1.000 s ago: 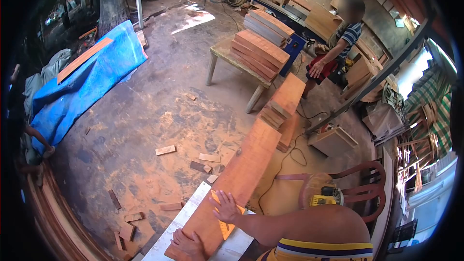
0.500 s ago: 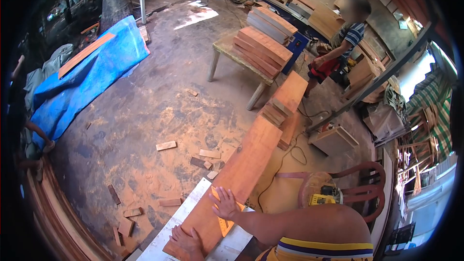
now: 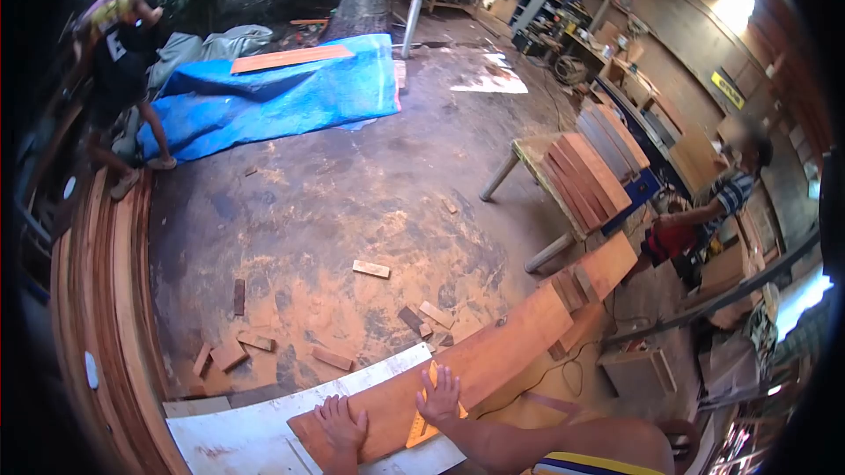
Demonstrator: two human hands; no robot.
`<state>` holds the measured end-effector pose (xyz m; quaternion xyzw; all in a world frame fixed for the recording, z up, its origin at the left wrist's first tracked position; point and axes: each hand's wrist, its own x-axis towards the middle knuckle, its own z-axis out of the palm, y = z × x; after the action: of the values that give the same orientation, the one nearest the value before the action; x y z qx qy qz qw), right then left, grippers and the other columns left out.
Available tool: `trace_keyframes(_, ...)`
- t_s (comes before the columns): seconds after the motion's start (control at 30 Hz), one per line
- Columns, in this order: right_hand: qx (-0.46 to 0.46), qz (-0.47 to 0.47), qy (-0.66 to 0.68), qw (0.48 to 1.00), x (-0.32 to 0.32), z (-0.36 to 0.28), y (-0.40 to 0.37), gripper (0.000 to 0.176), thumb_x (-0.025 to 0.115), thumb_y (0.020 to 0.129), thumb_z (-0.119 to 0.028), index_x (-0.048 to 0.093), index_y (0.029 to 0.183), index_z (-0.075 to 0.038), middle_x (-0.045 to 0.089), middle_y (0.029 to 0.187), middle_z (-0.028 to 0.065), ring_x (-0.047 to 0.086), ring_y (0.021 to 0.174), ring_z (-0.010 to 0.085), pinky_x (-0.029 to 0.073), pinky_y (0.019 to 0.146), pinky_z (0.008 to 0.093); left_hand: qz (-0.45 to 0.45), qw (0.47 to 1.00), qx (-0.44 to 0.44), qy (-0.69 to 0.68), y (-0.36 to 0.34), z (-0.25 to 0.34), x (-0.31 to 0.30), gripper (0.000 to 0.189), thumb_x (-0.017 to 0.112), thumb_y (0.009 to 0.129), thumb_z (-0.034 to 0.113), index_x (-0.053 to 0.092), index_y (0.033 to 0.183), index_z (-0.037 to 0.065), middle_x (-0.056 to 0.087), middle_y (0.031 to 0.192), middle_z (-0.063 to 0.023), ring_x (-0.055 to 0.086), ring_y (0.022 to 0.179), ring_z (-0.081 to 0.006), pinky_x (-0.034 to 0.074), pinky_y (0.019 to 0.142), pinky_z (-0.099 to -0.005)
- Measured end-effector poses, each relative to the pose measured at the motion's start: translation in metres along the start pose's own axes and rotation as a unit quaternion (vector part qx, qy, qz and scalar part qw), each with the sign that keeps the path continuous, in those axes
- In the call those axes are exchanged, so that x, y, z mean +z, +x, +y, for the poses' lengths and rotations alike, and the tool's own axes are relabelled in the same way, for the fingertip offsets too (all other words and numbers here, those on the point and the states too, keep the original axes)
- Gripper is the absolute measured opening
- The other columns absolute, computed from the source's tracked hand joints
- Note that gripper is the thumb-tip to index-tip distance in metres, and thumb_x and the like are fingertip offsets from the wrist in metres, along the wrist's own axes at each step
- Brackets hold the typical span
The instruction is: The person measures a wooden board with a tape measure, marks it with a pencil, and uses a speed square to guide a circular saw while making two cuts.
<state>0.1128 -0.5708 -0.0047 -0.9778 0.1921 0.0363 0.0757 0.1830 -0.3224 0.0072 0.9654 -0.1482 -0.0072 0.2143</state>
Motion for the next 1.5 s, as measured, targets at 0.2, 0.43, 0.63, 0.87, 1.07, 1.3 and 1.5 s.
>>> trace_keyframes(0.2,-0.009,0.033,0.002,0.999,-0.004,-0.002,-0.002,0.071,0.055,0.093,-0.046,0.034,0.155,-0.019,0.027,0.159,0.0259,0.023,0.149,0.0428,0.015,0.117,0.0653,-0.048,0.998,-0.029,-0.016,0.001,0.004,-0.005,0.059,0.072,0.079,0.045,0.058,0.123,0.008,0.054,0.134,-0.0126,0.04,0.136,-0.0317,0.016,0.121,-0.058)
trace_keyframes(0.43,-0.005,0.063,0.003,0.998,-0.005,0.001,0.0,0.07,0.056,0.093,-0.045,0.036,0.155,-0.019,0.029,0.159,0.0251,0.026,0.148,0.0416,0.018,0.118,0.0637,-0.068,0.997,-0.034,-0.024,0.0,0.005,-0.01,0.061,0.07,0.082,0.046,0.058,0.128,0.008,0.052,0.138,-0.0118,0.038,0.14,-0.0311,0.013,0.122,-0.0585)
trace_keyframes(0.63,-0.003,0.064,0.02,0.998,-0.005,-0.001,0.0,0.071,0.055,0.094,-0.045,0.033,0.156,-0.019,0.028,0.16,0.0236,0.025,0.149,0.04,0.017,0.119,0.0623,-0.01,1.0,0.014,0.011,-0.006,-0.003,0.004,0.063,0.071,0.081,0.046,0.059,0.13,0.009,0.049,0.144,-0.0146,0.034,0.144,-0.0337,0.014,0.121,-0.0602)
trace_keyframes(0.87,0.008,0.09,0.043,0.995,-0.006,0.001,-0.002,0.063,0.053,0.096,-0.043,0.039,0.153,-0.019,0.03,0.159,0.0239,0.025,0.149,0.0394,0.018,0.119,0.0612,-0.152,0.944,0.28,-0.087,-0.049,0.047,0.007,0.086,0.078,0.074,0.056,0.052,0.141,0.01,0.038,0.155,-0.0219,0.029,0.147,-0.0416,0.012,0.117,-0.0676)
trace_keyframes(1.07,0.02,0.09,0.152,0.984,0.002,0.007,0.002,0.055,0.051,0.099,-0.039,0.045,0.149,-0.018,0.033,0.158,0.0226,0.026,0.149,0.0385,0.017,0.119,0.0611,-0.164,0.957,0.235,-0.044,-0.064,0.115,0.053,0.088,0.08,0.075,0.048,0.046,0.148,0.012,0.027,0.162,-0.0224,0.021,0.152,-0.0413,0.013,0.116,-0.0692)
trace_keyframes(1.3,0.295,0.255,0.436,0.811,-0.018,0.135,-0.044,0.069,0.059,0.1,-0.039,0.034,0.151,0.002,0.042,0.149,0.0239,0.042,0.138,0.035,0.035,0.114,0.0418,-0.169,0.963,0.209,-0.005,-0.06,0.114,0.06,0.083,0.081,0.074,0.031,0.047,0.148,0.017,0.022,0.165,-0.0202,0.02,0.152,-0.0396,0.012,0.118,-0.0666)
trace_keyframes(1.5,0.401,0.031,0.627,0.668,0.021,0.203,-0.07,0.072,0.059,0.1,-0.04,0.031,0.153,0.001,0.045,0.147,0.0206,0.046,0.134,0.0273,0.042,0.107,0.0351,-0.162,0.961,0.222,-0.013,-0.053,0.11,0.059,0.083,0.082,0.074,0.042,0.05,0.145,0.017,0.025,0.164,-0.0196,0.021,0.152,-0.0385,0.01,0.117,-0.0674)
